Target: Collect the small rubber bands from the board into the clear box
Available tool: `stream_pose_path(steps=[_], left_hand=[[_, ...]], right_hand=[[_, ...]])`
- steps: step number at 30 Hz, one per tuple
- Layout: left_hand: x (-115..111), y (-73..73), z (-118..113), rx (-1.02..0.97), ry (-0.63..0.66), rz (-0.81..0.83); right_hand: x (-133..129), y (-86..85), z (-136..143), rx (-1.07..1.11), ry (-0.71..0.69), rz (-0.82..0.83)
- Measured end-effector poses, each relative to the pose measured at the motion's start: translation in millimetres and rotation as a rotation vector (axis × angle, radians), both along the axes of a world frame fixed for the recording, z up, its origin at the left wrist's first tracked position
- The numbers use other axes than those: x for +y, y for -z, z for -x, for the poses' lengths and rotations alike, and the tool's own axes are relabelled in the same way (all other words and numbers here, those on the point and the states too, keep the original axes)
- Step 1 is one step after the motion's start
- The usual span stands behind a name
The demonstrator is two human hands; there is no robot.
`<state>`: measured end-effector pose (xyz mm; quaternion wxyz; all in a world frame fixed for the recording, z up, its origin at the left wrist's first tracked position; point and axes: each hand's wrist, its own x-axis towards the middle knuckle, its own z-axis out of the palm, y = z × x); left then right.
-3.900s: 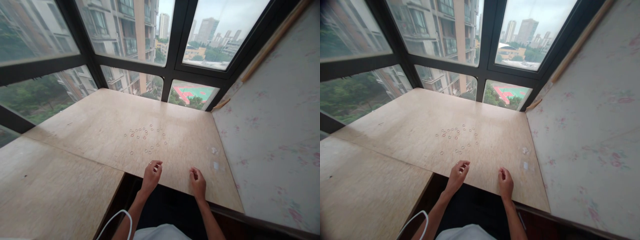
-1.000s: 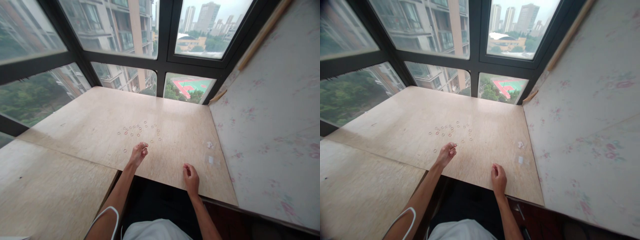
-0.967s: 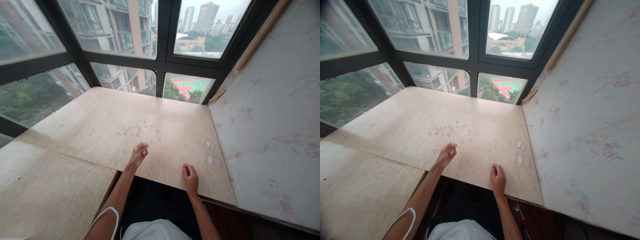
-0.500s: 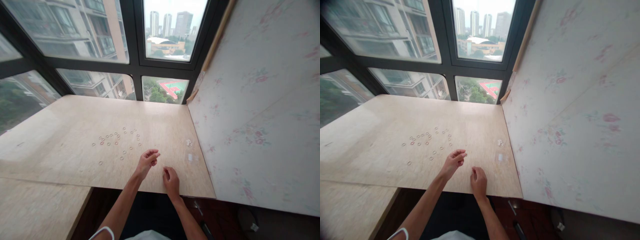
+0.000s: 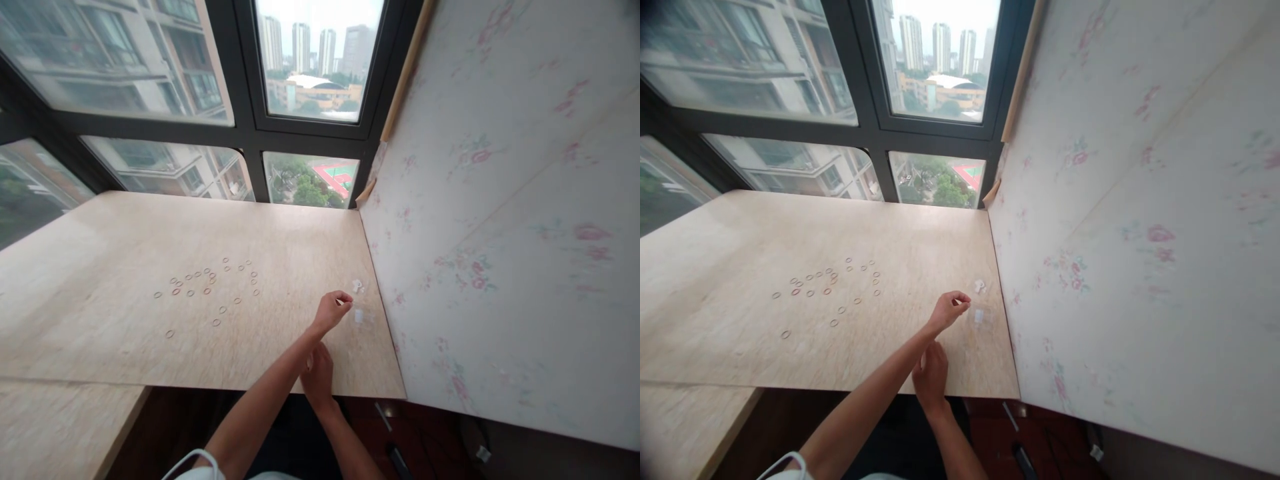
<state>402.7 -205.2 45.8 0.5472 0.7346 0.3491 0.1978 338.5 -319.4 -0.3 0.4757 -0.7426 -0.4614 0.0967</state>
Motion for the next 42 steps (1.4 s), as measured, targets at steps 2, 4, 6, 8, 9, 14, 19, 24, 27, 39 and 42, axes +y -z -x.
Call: stream_pose_path(steps=[2,4,6,8,9,14,19,24,27,39,42], left_hand=[[2.3,3.2,-6.2,0.042,0.004,-0.099],[3.4,6.0,-10.0,0.054,0.011,-0.143],[3.2,8.4,-12.7,0.068,0.028,-0.184],[2.2,10.2,-15.1,0.080,0.046,-0.213],[1.5,10.9,-16.3,0.085,0.053,-0.221],[0.1,10.3,-16.8,0.078,0.059,-0.246],[5.6,4.7,12.5,0.035,0.010,-0.209],[15.4,4.8,76.0,0.049,-0.129,-0.216],[18.7,5.8,119.2,0.072,-0.210,-0.265],[18.8,20.1,253.0,0.101,-0.436,-0.373],[21.5,33.5,269.7,0.062,-0.472,-0.362]], right_hand=[[-0.6,-2.3,0.0,0.014,-0.005,0.000],[-1.0,-3.5,0.1,0.019,-0.008,-0.002],[-1.3,-3.6,0.4,0.020,-0.006,-0.004],[-1.5,-3.4,0.9,0.021,0.000,-0.011],[-1.5,-3.3,1.2,0.022,0.004,-0.016],[-1.4,-5.8,1.5,0.040,-0.008,-0.016],[0.2,-7.4,0.9,-0.023,-0.012,0.039],[1.0,-6.9,0.8,0.005,-0.033,0.016],[0.1,-7.5,1.1,0.019,-0.038,0.019],[5.7,-0.4,-6.4,0.070,-0.028,0.188],[24.2,-8.0,-8.4,0.147,-0.034,0.254]])
